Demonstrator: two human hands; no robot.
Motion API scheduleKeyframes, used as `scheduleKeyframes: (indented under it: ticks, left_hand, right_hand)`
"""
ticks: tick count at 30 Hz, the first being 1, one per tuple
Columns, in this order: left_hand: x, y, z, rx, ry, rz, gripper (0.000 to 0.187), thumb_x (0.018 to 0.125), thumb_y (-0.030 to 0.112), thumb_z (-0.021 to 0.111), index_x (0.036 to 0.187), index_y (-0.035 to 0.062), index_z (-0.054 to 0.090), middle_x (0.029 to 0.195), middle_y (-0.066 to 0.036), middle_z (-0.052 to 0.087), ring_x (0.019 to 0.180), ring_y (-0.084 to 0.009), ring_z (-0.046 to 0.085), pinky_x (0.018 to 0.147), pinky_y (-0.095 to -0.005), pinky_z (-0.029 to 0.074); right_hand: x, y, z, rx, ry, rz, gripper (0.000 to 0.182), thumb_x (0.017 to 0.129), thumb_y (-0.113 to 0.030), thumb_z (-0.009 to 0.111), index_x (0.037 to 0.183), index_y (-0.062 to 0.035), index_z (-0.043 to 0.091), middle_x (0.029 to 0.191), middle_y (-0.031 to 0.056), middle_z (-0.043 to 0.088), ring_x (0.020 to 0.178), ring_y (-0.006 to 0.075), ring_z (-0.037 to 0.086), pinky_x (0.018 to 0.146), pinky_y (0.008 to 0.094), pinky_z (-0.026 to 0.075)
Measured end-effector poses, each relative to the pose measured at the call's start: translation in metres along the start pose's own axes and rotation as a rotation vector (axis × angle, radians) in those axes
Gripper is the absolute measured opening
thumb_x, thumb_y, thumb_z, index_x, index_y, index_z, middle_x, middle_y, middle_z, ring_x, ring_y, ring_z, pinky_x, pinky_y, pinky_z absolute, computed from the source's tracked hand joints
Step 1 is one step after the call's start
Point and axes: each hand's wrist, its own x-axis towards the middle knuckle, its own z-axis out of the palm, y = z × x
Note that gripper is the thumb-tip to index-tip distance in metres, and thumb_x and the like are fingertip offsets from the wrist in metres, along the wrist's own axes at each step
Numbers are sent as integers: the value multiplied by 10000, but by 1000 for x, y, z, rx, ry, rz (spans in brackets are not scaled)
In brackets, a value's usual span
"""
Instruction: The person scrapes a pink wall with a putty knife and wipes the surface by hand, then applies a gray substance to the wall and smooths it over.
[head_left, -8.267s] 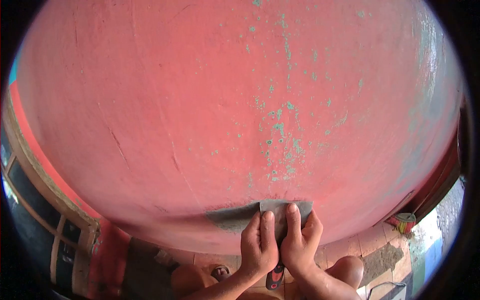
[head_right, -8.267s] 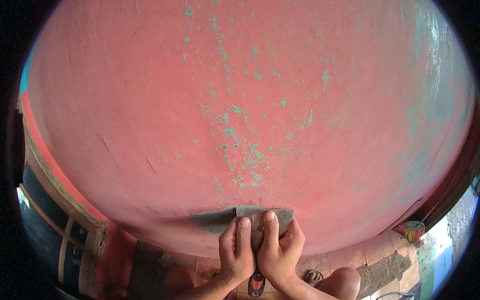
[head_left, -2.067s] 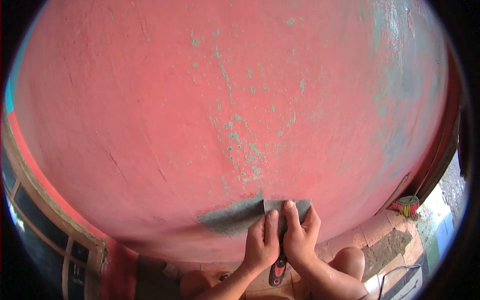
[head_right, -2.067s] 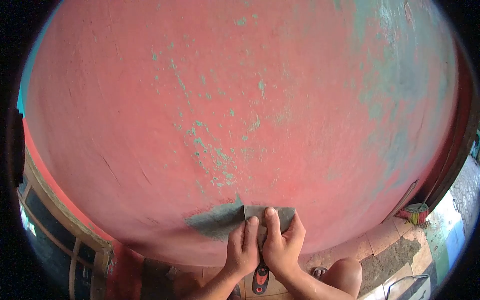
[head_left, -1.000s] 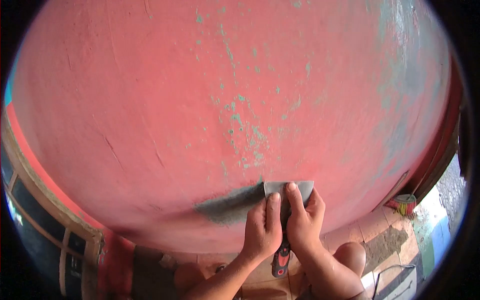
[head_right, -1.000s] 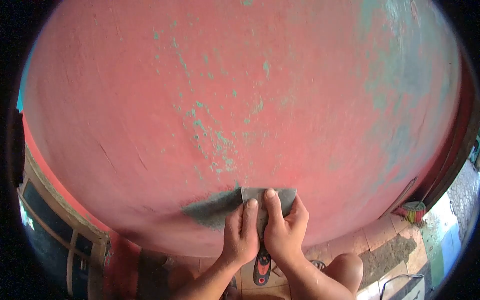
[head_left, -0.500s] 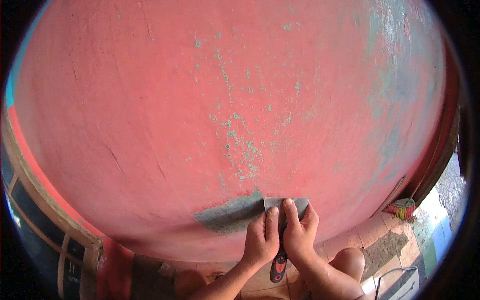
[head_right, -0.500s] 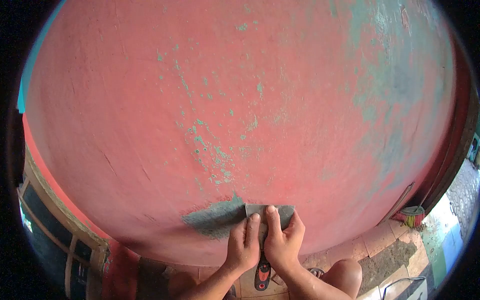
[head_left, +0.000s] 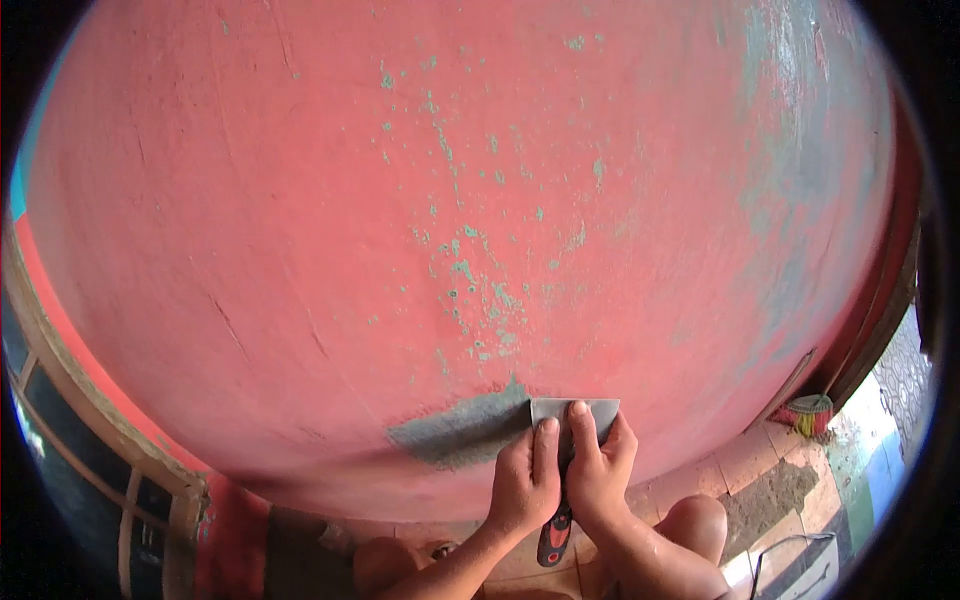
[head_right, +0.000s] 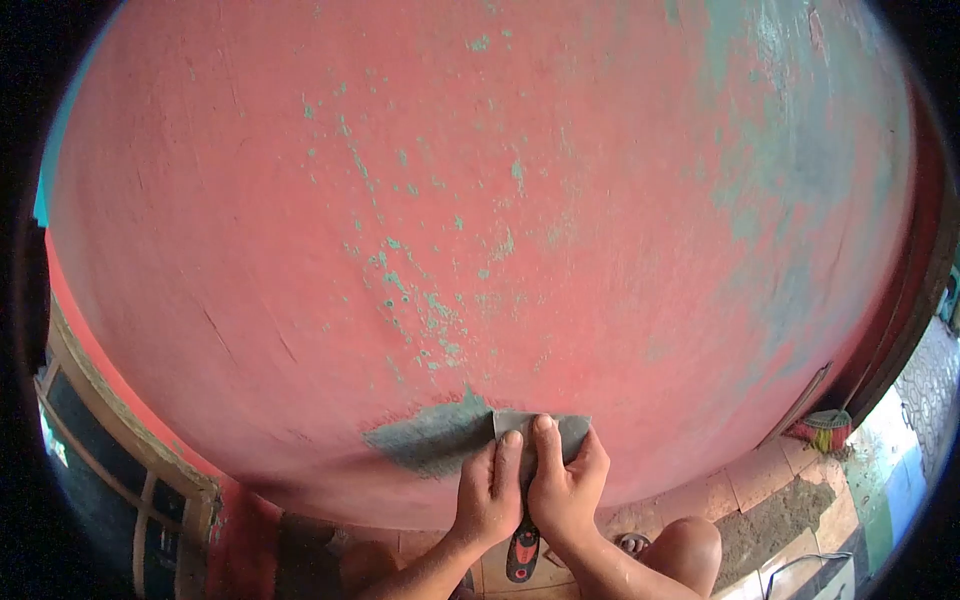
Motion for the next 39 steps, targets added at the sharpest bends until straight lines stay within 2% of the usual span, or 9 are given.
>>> scheduleKeyframes:
  ticks: [8,12,13,20,23,27,31,34,39]
  left_hand:
    - [-7,-4,1,17,-26,-79,382,1085,271,453,885,-35,562,673,-156,530,664,-140,468,616,-366,442]
    - [1,10,0,-18,-10,-93,373,1084,257,453,900,-42,579,689,-155,558,689,-134,515,626,-362,450]
    - [2,9,-5,17,-61,-131,378,1086,258,446,915,-48,588,718,-173,597,711,-142,551,642,-369,463]
    - [-1,5,4,-4,17,-41,393,1087,270,446,912,-47,598,734,-188,614,699,-182,578,653,-381,471]
    - [-3,3,-1,-12,-18,-115,389,1087,273,448,901,-37,591,698,-176,577,676,-150,536,622,-364,448]
    - [-4,3,0,52,-35,-64,400,1088,274,448,854,-30,561,651,-141,514,646,-132,462,588,-359,421]
    - [4,6,1,-66,-25,-42,393,1087,270,451,863,-32,567,657,-143,529,649,-133,472,603,-351,435]
    - [-7,7,3,26,-3,-102,389,1087,266,451,867,-33,566,666,-147,534,661,-125,473,609,-355,440]
    - [6,11,-3,5,-9,-37,376,1090,268,447,918,-32,595,711,-129,579,696,-113,483,634,-355,456]
  right_hand:
    - [0,-4,-1,67,-4,2,232,994,-187,650,904,23,609,786,-4,626,742,56,514,644,251,448]
    - [8,-7,-1,4,-39,-33,222,995,-175,635,904,27,613,791,-1,627,749,62,517,656,256,456]
    - [8,-16,-2,28,-66,46,215,992,-170,633,911,29,617,797,4,631,762,66,522,666,257,460]
    - [6,-5,-3,48,-38,10,222,991,-171,635,920,39,620,810,12,643,775,68,525,676,262,459]
    - [2,-7,-4,28,-40,22,220,990,-173,638,924,36,620,806,15,647,779,70,528,674,261,458]
    - [2,-8,-5,41,-26,13,219,997,-177,634,926,29,616,799,7,637,772,64,521,659,255,451]
    - [7,-15,-3,78,-71,33,221,1001,-174,634,925,32,617,805,12,638,773,59,530,665,249,456]
    - [2,-8,-6,46,-47,28,220,997,-176,644,931,32,618,817,10,642,772,61,528,672,248,457]
    - [13,-24,4,87,-66,-16,215,992,-166,647,931,37,612,819,12,644,779,64,536,680,252,462]
